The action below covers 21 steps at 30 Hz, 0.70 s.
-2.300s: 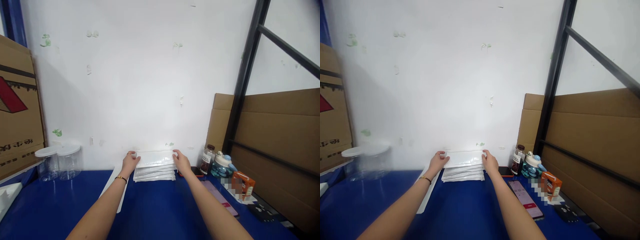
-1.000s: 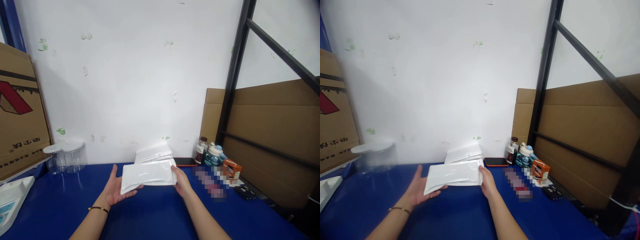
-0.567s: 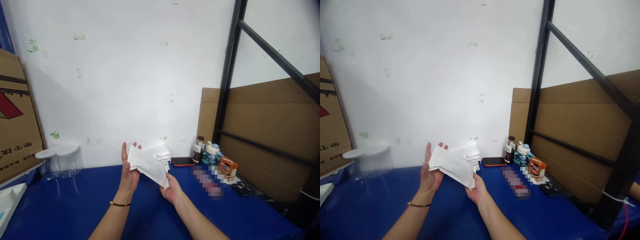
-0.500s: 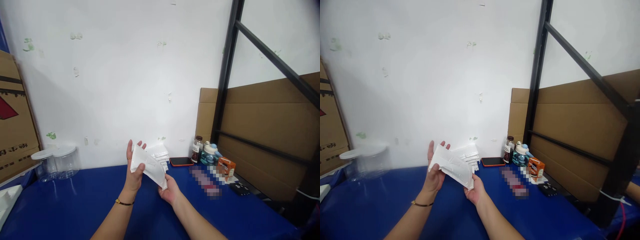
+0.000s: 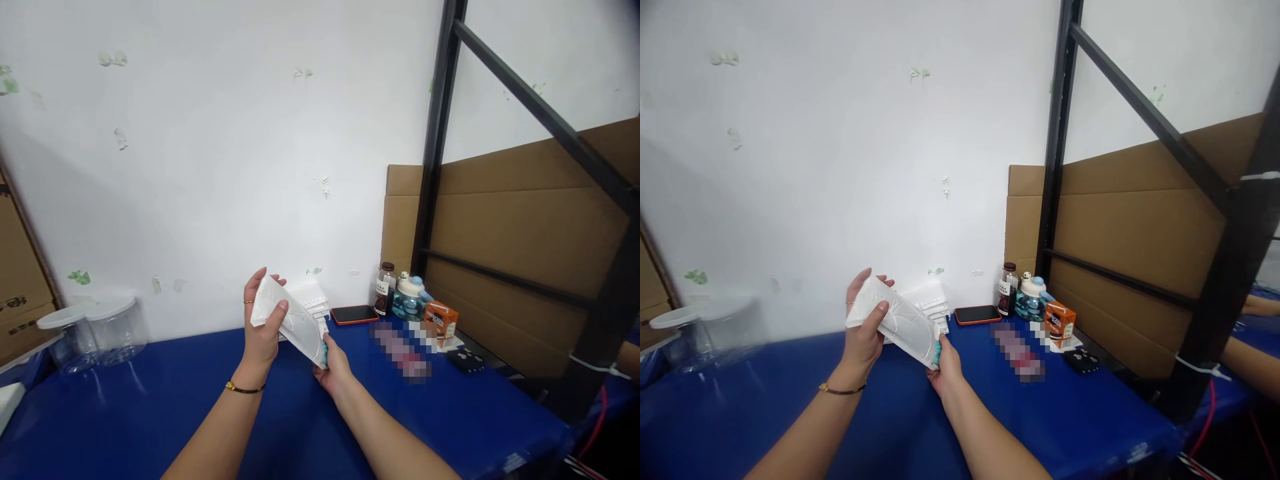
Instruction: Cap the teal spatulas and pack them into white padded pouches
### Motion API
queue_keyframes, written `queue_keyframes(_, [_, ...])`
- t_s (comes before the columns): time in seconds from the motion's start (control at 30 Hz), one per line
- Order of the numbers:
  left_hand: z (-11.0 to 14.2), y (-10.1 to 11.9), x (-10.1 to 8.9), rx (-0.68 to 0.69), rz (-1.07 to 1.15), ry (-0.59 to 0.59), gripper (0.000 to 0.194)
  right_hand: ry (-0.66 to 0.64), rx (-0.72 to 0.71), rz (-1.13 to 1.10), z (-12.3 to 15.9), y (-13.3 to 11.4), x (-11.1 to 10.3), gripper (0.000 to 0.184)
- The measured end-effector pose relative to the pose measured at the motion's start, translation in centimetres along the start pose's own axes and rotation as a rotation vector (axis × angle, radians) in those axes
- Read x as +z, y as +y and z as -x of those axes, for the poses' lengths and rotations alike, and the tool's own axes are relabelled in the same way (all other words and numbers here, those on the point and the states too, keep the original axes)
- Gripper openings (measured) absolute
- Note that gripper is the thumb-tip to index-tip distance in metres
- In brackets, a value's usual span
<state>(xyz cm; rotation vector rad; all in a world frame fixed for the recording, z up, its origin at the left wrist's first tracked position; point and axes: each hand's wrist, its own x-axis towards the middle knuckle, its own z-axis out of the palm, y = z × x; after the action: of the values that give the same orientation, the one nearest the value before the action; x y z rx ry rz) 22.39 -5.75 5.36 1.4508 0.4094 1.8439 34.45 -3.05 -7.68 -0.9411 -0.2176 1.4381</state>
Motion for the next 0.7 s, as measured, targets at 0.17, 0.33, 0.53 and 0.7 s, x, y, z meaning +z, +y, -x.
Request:
queue_keyframes(0.17, [1.1,-1.1,-2.6,-0.029,0.060,0.163,0.058,0.007,-0.467,0.439,-1.1,-0.3,-1.3,0.034])
queue_keyframes(0.33, [2.5,-2.8,-7.4,-0.096,0.050,0.485,0.052,0.153,-0.760,0.926,-2.5,-1.2,-2.6,0.045])
queue_keyframes(0.53, [2.3,-1.9,-12.3,-0.115,0.002,0.543,0.050,0.194,-0.839,1.300,-2.8,-3.1,-4.1,0.042])
queue_keyframes(0.7, [1.6,-0.3,-13.7,-0.080,-0.043,0.440,0.052,0.248,-0.718,1.407,-2.1,-3.4,-4.2,0.033])
